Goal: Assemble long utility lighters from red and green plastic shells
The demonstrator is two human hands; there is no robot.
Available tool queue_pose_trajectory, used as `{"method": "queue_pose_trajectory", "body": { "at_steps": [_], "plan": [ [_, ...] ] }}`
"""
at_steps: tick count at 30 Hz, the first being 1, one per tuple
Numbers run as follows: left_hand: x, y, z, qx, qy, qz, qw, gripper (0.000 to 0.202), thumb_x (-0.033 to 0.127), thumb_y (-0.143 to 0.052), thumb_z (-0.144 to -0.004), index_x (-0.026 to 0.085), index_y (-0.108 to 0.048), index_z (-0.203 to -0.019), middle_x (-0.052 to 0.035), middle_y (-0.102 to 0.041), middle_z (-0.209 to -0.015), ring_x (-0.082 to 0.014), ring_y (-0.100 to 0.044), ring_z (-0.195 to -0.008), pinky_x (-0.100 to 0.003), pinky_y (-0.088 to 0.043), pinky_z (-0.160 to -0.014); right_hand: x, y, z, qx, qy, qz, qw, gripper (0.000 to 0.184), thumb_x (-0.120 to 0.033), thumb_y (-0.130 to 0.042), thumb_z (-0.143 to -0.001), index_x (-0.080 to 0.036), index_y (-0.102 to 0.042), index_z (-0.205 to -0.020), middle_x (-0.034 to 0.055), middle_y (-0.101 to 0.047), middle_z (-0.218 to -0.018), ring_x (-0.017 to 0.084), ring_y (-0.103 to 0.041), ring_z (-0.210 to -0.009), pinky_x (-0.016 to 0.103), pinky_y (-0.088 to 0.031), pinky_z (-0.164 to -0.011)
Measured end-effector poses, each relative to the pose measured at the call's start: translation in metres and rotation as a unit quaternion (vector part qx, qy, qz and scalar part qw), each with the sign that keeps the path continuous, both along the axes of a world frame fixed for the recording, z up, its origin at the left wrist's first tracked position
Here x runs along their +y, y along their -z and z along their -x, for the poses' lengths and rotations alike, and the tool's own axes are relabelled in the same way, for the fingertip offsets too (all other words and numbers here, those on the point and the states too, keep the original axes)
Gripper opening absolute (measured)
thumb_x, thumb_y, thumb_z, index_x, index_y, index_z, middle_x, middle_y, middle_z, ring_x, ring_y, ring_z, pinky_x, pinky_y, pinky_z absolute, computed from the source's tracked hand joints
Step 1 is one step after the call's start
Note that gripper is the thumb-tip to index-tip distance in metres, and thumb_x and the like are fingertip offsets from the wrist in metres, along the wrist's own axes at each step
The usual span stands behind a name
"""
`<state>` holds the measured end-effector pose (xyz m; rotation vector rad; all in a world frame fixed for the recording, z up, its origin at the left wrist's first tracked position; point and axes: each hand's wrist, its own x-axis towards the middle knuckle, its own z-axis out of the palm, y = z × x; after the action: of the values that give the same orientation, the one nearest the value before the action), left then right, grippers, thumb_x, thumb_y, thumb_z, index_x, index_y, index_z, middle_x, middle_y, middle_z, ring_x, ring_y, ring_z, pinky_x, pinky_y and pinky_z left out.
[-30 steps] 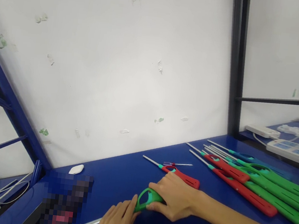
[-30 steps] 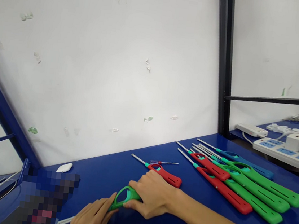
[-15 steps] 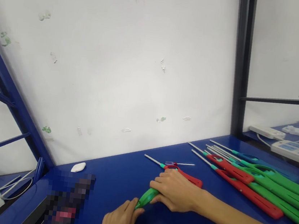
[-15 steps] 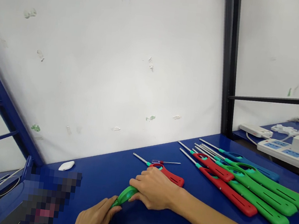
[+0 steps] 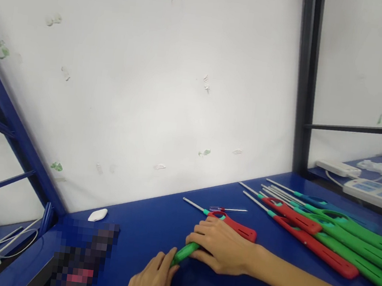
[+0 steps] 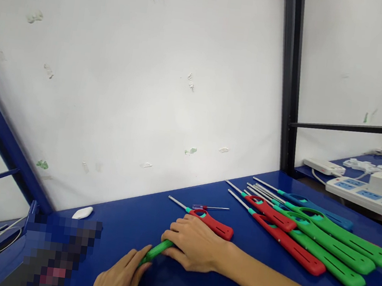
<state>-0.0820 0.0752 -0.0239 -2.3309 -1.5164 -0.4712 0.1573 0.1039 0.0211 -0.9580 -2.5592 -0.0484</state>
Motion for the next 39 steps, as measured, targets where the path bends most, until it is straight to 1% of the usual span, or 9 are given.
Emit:
{"method": "queue_pose_trajectory", "body": {
  "at_steps": [10, 14, 17, 21, 24, 27, 31, 36, 39],
  "plan": [
    [0.003, 0.003, 0.002, 0.037, -0.032, -0.003, 0.999, 0.040, 0.010, -0.042, -0.100, 0.025, -0.067, -0.128, -0.0065, -0.076, -0.108, -0.0189, -0.075, -0.092, -0.020, -0.055, -0.066, 0.007, -0.004, -0.005, -0.007, 0.009, -0.019, 1.000, 0.027, -0.029, -0.049, -0.105, -0.022, -0.065, -0.124, 0.0073, -0.067, -0.108, 0.023, -0.059, -0.102, 0.041, -0.038, -0.099],
    [0.002, 0.000, 0.003, 0.009, -0.053, 0.004, 0.999, 0.037, 0.012, -0.041, -0.102, 0.025, -0.067, -0.124, -0.0042, -0.076, -0.107, -0.0179, -0.077, -0.084, -0.020, -0.054, -0.061, 0.006, -0.006, -0.006, 0.041, 0.019, 0.006, 0.999, 0.031, -0.038, -0.059, -0.100, -0.026, -0.065, -0.128, 0.0074, -0.065, -0.114, 0.025, -0.058, -0.108, 0.045, -0.037, -0.104],
    [0.002, -0.002, 0.008, -0.058, -0.055, -0.031, 0.996, 0.032, 0.017, -0.039, -0.104, 0.023, -0.065, -0.122, -0.0045, -0.075, -0.108, -0.0185, -0.077, -0.082, -0.022, -0.055, -0.060, 0.007, -0.007, -0.006, 0.141, 0.040, 0.061, 0.987, 0.049, -0.049, -0.069, -0.092, -0.030, -0.059, -0.136, 0.0077, -0.059, -0.129, 0.027, -0.055, -0.120, 0.047, -0.037, -0.108],
    [0.003, 0.001, 0.011, -0.148, -0.047, -0.067, 0.986, 0.029, 0.025, -0.037, -0.105, 0.022, -0.063, -0.119, -0.0053, -0.077, -0.108, -0.0211, -0.077, -0.087, -0.026, -0.057, -0.063, 0.011, -0.006, -0.007, 0.326, 0.045, 0.205, 0.922, 0.061, -0.048, -0.069, -0.091, -0.032, -0.047, -0.146, 0.0086, -0.054, -0.137, 0.024, -0.060, -0.115, 0.041, -0.049, -0.099],
    [0.004, 0.004, 0.011, -0.170, -0.036, -0.057, 0.983, 0.030, 0.028, -0.037, -0.105, 0.023, -0.063, -0.118, -0.0053, -0.078, -0.106, -0.0228, -0.078, -0.088, -0.029, -0.058, -0.064, 0.015, -0.003, -0.006, 0.425, -0.004, 0.339, 0.840, 0.056, -0.045, -0.067, -0.094, -0.030, -0.048, -0.144, 0.0055, -0.067, -0.110, 0.022, -0.067, -0.097, 0.038, -0.054, -0.087],
    [0.006, 0.007, 0.009, -0.182, -0.027, -0.042, 0.982, 0.031, 0.029, -0.037, -0.104, 0.023, -0.063, -0.119, -0.0054, -0.077, -0.107, -0.0240, -0.077, -0.090, -0.032, -0.060, -0.069, 0.018, 0.001, -0.003, 0.481, -0.033, 0.387, 0.786, 0.057, -0.043, -0.069, -0.093, -0.025, -0.048, -0.143, 0.0034, -0.072, -0.091, 0.022, -0.070, -0.091, 0.040, -0.054, -0.088],
    [0.008, 0.012, 0.009, -0.200, -0.007, -0.038, 0.979, 0.033, 0.031, -0.036, -0.104, 0.024, -0.065, -0.119, -0.0062, -0.078, -0.110, -0.0239, -0.077, -0.094, -0.032, -0.060, -0.074, 0.019, 0.001, -0.001, 0.524, -0.046, 0.402, 0.749, 0.068, -0.042, -0.075, -0.089, -0.022, -0.043, -0.145, 0.0031, -0.073, -0.086, 0.021, -0.071, -0.083, 0.039, -0.055, -0.083],
    [0.009, 0.016, 0.011, -0.218, 0.008, -0.036, 0.975, 0.035, 0.032, -0.036, -0.104, 0.022, -0.065, -0.121, -0.0080, -0.078, -0.110, -0.0245, -0.077, -0.094, -0.032, -0.061, -0.076, 0.016, -0.001, 0.001, 0.551, -0.088, 0.427, 0.712, 0.072, -0.040, -0.078, -0.086, -0.025, -0.042, -0.147, 0.0119, -0.064, -0.129, 0.020, -0.071, -0.091, 0.037, -0.055, -0.081],
    [0.009, 0.015, 0.012, -0.215, 0.010, -0.027, 0.976, 0.035, 0.031, -0.036, -0.105, 0.021, -0.066, -0.121, -0.0087, -0.078, -0.109, -0.0248, -0.077, -0.095, -0.033, -0.061, -0.079, 0.016, -0.002, 0.001, 0.549, -0.091, 0.423, 0.716, 0.076, -0.040, -0.077, -0.087, -0.024, -0.039, -0.151, 0.0140, -0.063, -0.133, 0.020, -0.071, -0.090, 0.038, -0.055, -0.082]
  ]
}}
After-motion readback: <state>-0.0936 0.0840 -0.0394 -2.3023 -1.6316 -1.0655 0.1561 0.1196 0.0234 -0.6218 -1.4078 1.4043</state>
